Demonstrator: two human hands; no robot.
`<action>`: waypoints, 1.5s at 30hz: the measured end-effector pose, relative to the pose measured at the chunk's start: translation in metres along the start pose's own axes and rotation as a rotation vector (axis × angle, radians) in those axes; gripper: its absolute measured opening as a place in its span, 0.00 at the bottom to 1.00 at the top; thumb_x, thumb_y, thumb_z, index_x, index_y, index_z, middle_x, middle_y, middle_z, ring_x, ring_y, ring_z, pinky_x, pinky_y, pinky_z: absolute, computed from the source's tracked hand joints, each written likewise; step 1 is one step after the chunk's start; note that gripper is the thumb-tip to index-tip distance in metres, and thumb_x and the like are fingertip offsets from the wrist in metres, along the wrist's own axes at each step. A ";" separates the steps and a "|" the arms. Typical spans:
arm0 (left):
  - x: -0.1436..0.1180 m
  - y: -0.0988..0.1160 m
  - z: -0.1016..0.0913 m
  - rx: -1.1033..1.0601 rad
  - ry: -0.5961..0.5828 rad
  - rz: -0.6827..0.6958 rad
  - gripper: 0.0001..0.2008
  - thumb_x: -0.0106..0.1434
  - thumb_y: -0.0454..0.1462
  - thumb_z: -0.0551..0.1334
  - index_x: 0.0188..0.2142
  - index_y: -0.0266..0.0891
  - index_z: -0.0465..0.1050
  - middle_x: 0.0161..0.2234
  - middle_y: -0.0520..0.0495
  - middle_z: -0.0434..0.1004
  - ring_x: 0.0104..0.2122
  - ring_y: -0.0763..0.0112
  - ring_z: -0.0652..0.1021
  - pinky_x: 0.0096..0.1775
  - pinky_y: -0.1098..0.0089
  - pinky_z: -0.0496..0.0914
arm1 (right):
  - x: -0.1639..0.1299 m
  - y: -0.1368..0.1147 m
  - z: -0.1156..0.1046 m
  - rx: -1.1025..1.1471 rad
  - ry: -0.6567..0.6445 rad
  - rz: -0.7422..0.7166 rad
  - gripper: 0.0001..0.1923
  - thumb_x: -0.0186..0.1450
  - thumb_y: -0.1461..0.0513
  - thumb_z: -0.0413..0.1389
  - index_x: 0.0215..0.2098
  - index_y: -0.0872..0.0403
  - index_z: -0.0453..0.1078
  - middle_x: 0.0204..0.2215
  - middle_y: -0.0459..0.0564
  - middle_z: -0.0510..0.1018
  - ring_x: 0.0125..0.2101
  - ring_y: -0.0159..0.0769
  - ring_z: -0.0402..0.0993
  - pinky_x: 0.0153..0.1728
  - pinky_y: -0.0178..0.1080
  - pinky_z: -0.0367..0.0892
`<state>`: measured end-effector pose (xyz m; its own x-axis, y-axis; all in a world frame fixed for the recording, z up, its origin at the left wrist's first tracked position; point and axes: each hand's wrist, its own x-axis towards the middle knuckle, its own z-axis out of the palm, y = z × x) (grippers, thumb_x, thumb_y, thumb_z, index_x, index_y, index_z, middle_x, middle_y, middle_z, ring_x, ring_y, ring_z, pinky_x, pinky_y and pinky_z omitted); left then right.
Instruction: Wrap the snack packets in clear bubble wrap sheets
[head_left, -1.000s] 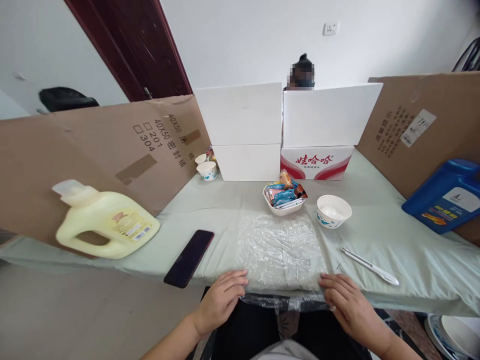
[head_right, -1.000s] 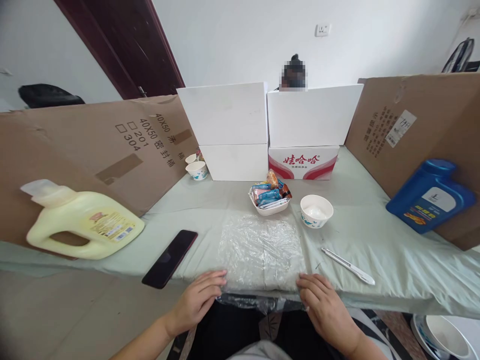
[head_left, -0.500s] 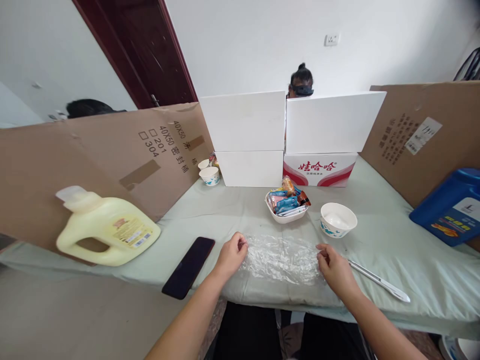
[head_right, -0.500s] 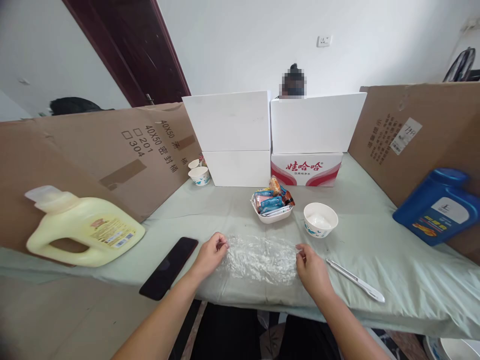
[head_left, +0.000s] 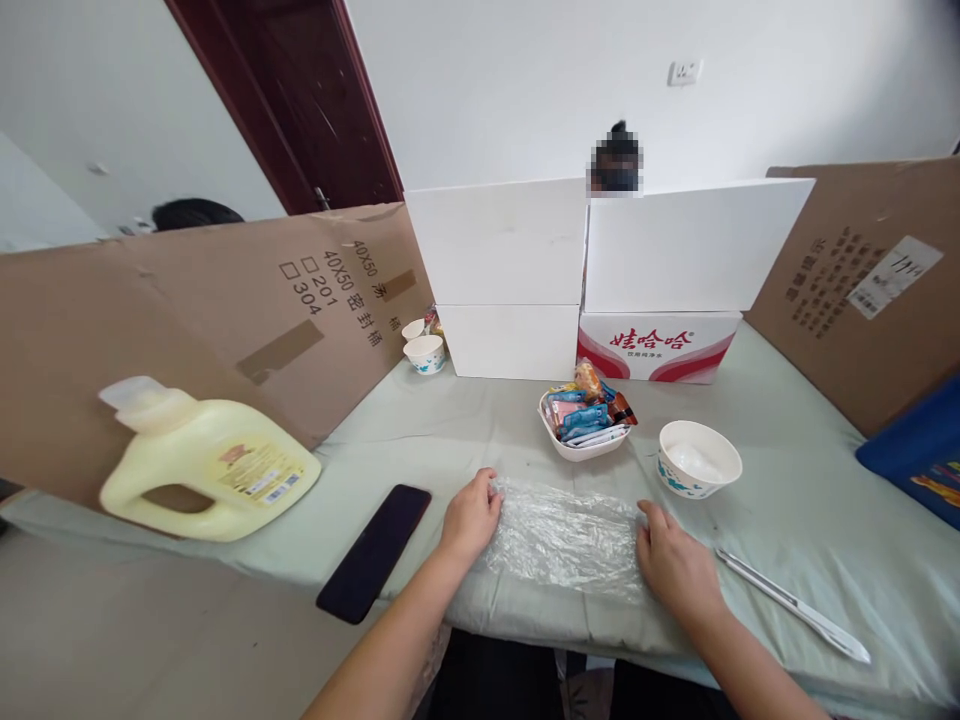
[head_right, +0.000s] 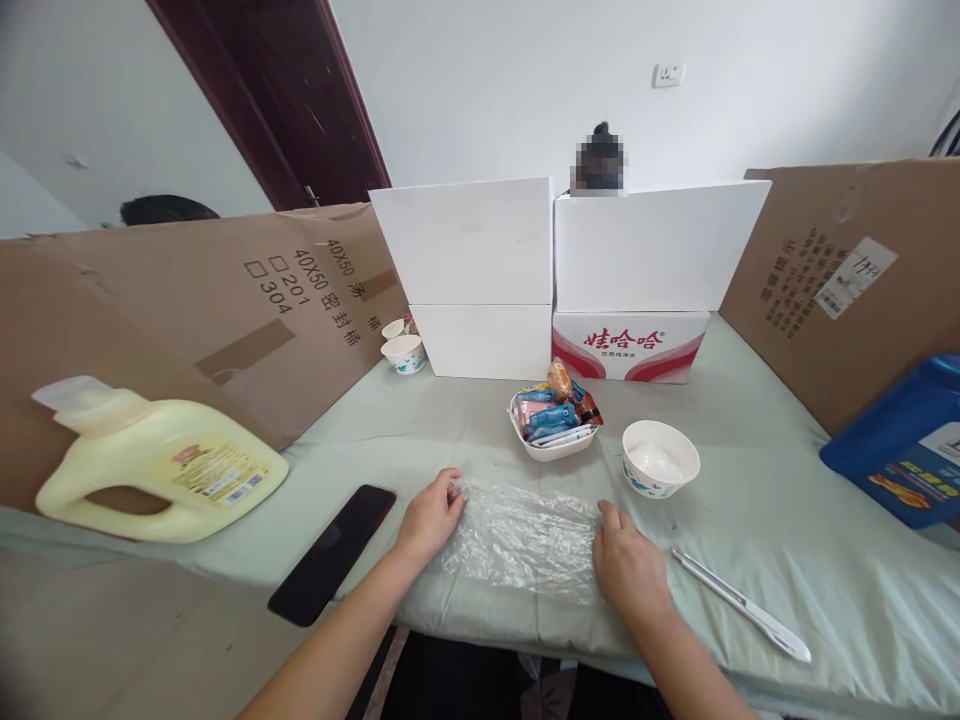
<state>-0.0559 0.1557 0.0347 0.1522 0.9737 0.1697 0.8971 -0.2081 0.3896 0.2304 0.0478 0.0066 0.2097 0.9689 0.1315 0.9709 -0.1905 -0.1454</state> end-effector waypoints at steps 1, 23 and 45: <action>-0.002 0.006 -0.002 0.077 0.047 0.013 0.15 0.61 0.32 0.59 0.49 0.39 0.67 0.37 0.45 0.76 0.39 0.61 0.76 0.41 0.64 0.68 | 0.000 -0.001 0.000 -0.007 -0.002 -0.004 0.18 0.69 0.64 0.42 0.55 0.55 0.62 0.47 0.56 0.76 0.36 0.39 0.78 0.30 0.36 0.66; -0.043 0.078 0.048 0.072 -0.372 0.667 0.34 0.67 0.54 0.52 0.68 0.50 0.45 0.69 0.49 0.43 0.68 0.49 0.42 0.63 0.40 0.39 | 0.046 -0.014 -0.023 0.163 -0.118 -0.088 0.10 0.60 0.64 0.55 0.40 0.56 0.73 0.38 0.56 0.78 0.41 0.45 0.73 0.43 0.41 0.62; -0.042 0.067 0.047 0.091 -0.338 0.592 0.40 0.64 0.61 0.48 0.68 0.44 0.45 0.69 0.42 0.40 0.68 0.50 0.42 0.64 0.46 0.41 | -0.014 -0.009 0.022 0.021 0.071 -0.509 0.30 0.69 0.50 0.44 0.66 0.54 0.54 0.65 0.53 0.59 0.65 0.48 0.50 0.60 0.54 0.50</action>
<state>0.0170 0.1056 0.0114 0.7350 0.6773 0.0328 0.6524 -0.7195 0.2384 0.2160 0.0395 -0.0152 -0.2813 0.9246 0.2568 0.9495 0.3070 -0.0654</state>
